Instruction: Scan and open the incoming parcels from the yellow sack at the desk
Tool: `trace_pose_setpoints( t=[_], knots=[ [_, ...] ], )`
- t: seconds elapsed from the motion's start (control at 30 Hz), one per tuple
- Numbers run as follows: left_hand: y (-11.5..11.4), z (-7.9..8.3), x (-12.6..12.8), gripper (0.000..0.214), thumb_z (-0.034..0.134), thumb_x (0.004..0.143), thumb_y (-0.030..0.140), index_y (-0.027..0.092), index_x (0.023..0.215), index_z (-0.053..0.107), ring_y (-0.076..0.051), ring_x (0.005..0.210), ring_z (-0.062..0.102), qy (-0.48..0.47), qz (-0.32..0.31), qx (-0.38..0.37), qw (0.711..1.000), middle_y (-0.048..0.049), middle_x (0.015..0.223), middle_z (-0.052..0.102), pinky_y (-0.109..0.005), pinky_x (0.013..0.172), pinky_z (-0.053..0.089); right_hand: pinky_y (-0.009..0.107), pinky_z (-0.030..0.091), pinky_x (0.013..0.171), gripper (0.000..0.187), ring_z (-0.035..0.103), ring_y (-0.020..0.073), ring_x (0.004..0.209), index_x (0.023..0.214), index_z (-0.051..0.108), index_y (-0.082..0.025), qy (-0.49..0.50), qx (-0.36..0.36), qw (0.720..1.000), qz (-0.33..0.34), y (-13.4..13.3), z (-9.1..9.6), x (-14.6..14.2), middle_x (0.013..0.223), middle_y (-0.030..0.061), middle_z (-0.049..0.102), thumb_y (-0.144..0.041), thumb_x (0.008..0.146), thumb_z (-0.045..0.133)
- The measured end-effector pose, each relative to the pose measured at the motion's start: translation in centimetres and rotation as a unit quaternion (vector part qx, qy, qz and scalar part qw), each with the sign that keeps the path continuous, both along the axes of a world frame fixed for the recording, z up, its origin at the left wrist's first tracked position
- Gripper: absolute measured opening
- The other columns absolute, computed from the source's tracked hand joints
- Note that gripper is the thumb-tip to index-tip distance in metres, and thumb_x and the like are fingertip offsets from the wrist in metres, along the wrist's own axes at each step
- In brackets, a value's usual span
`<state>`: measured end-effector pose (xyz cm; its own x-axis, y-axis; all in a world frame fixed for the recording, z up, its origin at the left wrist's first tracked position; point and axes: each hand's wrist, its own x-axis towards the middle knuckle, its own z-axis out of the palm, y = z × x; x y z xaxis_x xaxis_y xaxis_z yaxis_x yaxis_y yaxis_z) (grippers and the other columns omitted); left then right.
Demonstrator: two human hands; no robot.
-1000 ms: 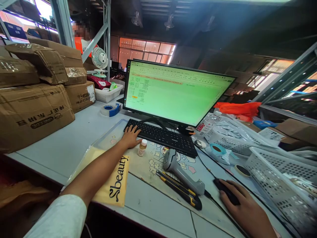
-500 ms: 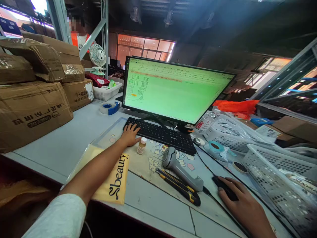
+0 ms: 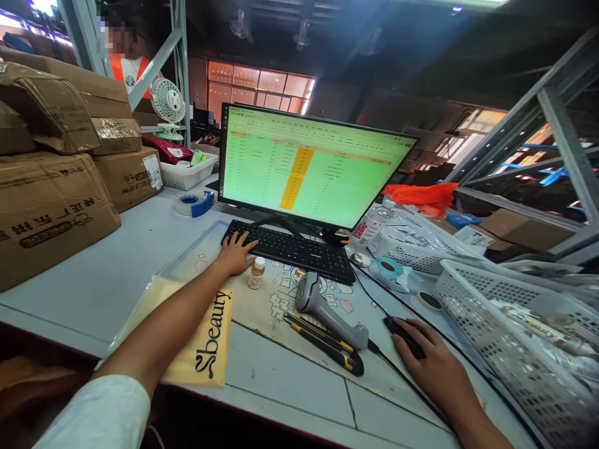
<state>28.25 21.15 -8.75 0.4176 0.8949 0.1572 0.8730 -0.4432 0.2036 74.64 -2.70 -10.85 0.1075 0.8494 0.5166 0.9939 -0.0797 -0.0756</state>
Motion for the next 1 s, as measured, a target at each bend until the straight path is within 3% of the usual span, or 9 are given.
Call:
trace_pose_setpoints(
  t=[0.3,0.53,0.77,1.0],
  knots=[
    [0.22,-0.21,0.04,0.064,0.048,0.100,0.053,0.034,0.161,0.038,-0.040,0.158,0.015,0.004,-0.003,0.010,1.000,-0.0068,0.173,0.019,-0.063,0.125,0.017,0.044,0.063,0.086,0.057,0.070,0.0301,0.111,0.130,0.071,-0.024,0.000,0.000,1.000,0.018,0.19,-0.12,0.15,0.132,0.0100,0.064,-0.061,0.099,0.042],
    [-0.02,0.19,-0.18,0.068,0.045,0.101,0.055,0.033,0.163,0.032,-0.041,0.159,0.013,0.002,-0.008,-0.010,1.000,-0.0078,0.173,0.017,-0.064,0.125,0.016,0.036,0.062,0.066,0.053,0.072,0.0279,0.106,0.130,0.072,-0.028,-0.011,-0.013,1.000,-0.001,-0.23,0.25,-0.23,0.134,0.0071,0.065,-0.061,0.099,0.042],
    [-0.27,0.29,-0.20,0.066,0.045,0.102,0.053,0.032,0.163,0.034,-0.040,0.158,0.015,0.004,-0.006,-0.002,1.000,-0.0087,0.173,0.020,-0.061,0.126,0.015,0.039,0.063,0.075,0.052,0.070,0.0286,0.109,0.126,0.073,-0.027,-0.003,-0.003,1.000,0.014,-0.07,0.04,-0.10,0.133,0.0078,0.065,-0.059,0.098,0.043],
    [-0.28,0.62,-0.24,0.067,0.047,0.101,0.052,0.032,0.163,0.033,-0.039,0.158,0.015,0.010,-0.003,-0.003,1.000,-0.0087,0.173,0.020,-0.061,0.126,0.016,0.044,0.063,0.078,0.057,0.069,0.0326,0.115,0.138,0.064,-0.025,-0.010,-0.031,0.999,-0.024,0.16,-0.08,0.10,0.142,0.0086,0.062,-0.058,0.098,0.040]
  ],
)
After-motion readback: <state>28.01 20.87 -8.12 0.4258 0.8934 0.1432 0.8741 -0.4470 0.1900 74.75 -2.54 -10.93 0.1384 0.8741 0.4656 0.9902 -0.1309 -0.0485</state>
